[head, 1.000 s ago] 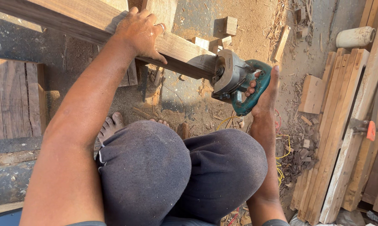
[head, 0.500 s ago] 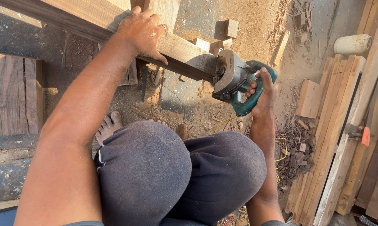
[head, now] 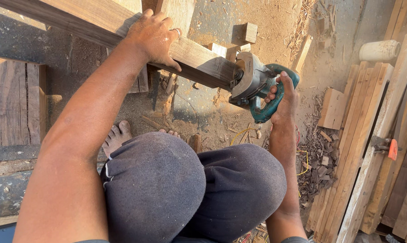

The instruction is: The person uses a circular saw to cut a piece of wood into smaller sections. They position the wood, make several cuts, and remove the cut pieces.

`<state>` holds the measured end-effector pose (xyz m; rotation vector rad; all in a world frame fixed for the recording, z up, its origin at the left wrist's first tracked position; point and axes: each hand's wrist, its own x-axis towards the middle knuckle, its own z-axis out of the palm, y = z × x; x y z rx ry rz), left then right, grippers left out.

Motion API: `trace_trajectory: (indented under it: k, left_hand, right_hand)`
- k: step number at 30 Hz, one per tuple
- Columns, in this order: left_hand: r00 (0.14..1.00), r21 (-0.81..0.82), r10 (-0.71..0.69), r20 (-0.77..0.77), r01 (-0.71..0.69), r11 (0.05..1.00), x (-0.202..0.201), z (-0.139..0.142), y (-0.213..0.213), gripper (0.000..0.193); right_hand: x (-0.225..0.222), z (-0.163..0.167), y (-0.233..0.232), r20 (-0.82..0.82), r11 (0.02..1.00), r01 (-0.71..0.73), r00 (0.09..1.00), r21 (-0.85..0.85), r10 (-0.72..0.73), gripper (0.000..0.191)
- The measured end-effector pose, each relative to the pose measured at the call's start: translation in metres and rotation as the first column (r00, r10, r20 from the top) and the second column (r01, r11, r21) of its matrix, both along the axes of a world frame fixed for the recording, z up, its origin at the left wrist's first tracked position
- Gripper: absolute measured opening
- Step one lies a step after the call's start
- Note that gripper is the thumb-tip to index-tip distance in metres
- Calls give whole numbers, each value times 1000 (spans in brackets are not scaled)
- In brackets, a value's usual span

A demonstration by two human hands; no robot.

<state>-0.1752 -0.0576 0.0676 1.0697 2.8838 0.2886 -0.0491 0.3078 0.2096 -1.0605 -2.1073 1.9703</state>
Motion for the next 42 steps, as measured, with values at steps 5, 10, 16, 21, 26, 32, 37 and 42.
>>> trace_trajectory:
  k: [5, 10, 16, 21, 26, 32, 37, 42]
  left_hand:
    - [1000, -10, -6, 6, 6, 1000, 0, -3, 1, 117]
    - [1000, -24, 0, -19, 0, 1000, 0, -6, 0, 120]
    - [999, -29, 11, 41, -10, 1000, 1, -3, 1, 121]
    - [998, -24, 8, 60, -7, 1000, 1, 2, 0, 118]
    - [996, 15, 4, 84, -5, 1000, 2, 6, -2, 116]
    - [994, 7, -10, 106, 10, 1000, 2, 7, -3, 114]
    - [997, 31, -9, 81, 6, 1000, 3, 4, -3, 114]
    - [997, 28, -14, 72, 12, 1000, 6, 1, -3, 112]
  right_hand:
    - [-3, -2, 1, -23, 1000, 4, 1000, 13, -3, 38]
    - [-9, -7, 0, -36, 1000, 6, 999, 30, -5, 37]
    - [-17, -8, 1, -20, 999, -7, 1000, 36, 8, 43]
    - [-27, -9, 2, -13, 1000, 14, 1000, 11, -14, 41]
    - [-37, -13, 3, -13, 999, 40, 999, 11, -39, 38]
    - [-45, -16, 5, -24, 999, 47, 999, 22, -46, 35]
    - [-48, -18, 6, -32, 997, 55, 998, 56, -53, 31]
    - [-54, -21, 6, -47, 997, 59, 997, 51, -56, 30]
